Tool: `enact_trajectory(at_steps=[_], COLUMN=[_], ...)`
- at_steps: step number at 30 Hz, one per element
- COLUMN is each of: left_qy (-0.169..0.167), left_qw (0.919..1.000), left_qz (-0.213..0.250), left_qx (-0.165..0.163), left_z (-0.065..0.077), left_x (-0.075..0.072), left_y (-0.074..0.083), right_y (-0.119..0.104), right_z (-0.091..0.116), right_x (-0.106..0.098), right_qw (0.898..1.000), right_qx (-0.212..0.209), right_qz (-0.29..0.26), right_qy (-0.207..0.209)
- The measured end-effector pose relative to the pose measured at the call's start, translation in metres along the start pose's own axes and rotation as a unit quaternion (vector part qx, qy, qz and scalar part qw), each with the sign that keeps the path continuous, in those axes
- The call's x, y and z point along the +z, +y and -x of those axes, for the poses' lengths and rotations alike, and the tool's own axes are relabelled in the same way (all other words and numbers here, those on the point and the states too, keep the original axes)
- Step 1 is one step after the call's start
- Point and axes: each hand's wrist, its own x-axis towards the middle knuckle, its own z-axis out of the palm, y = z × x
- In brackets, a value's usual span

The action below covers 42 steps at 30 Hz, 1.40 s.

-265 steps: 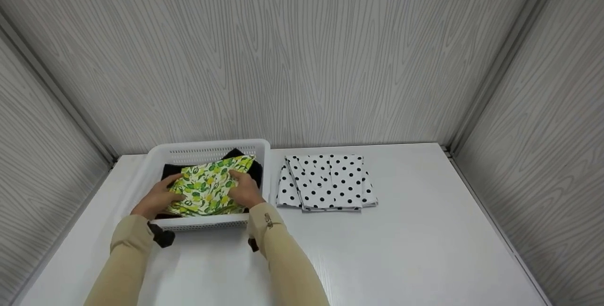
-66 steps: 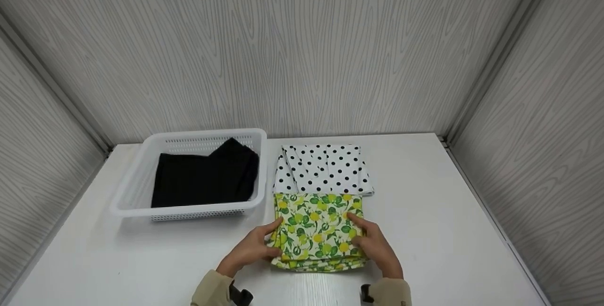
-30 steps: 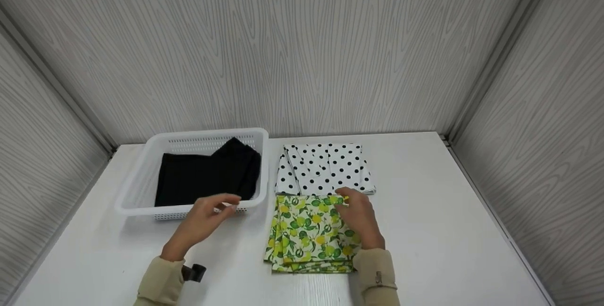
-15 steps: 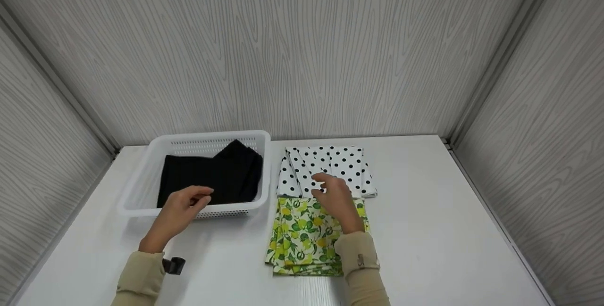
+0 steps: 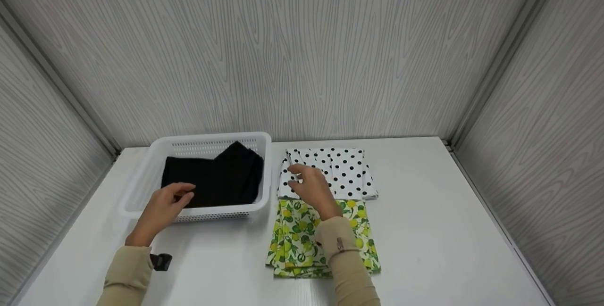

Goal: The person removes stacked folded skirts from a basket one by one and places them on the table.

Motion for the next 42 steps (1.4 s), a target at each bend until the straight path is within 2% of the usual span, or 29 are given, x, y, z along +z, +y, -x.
enact_trajectory(at_steps=[6,11,16,21,28,36,42], left_qy=[-0.002,-0.005,-0.02,-0.039,-0.059,-0.073,-0.103], left_qw=[0.9995,0.9989,0.9978,0.9963,0.9938,0.9926,0.9875], left_qz=[0.007,0.007,0.007,0.004,0.014,0.003,-0.006], left_qx=[-0.032,-0.045,-0.063,-0.076,-0.094,-0.098,-0.119], left_z=[-0.005,-0.01,-0.015,-0.02,-0.023,-0.032,-0.038], left_x=[-0.002,-0.004,-0.006,-0.008,-0.011,-0.012,-0.013], left_y=[-0.013,-0.019,-0.025,-0.03,-0.039,-0.042,-0.044], right_y=[-0.007,-0.011,-0.018,-0.024,-0.028,-0.041,-0.048], right_z=[-0.013,-0.023,-0.031,-0.038,-0.047,-0.055,-0.06], right_x=[0.01,0.02,0.032,0.041,0.051,0.063,0.073], right_qw=[1.0,0.999,0.998,0.998,0.995,0.994,0.983], right_qx=[-0.022,-0.036,-0.026,-0.008,-0.013,0.035,0.097], right_qz=[0.003,-0.015,-0.042,-0.046,-0.062,-0.052,-0.105], right_qy=[-0.007,-0.02,-0.034,-0.044,-0.07,-0.088,-0.117])
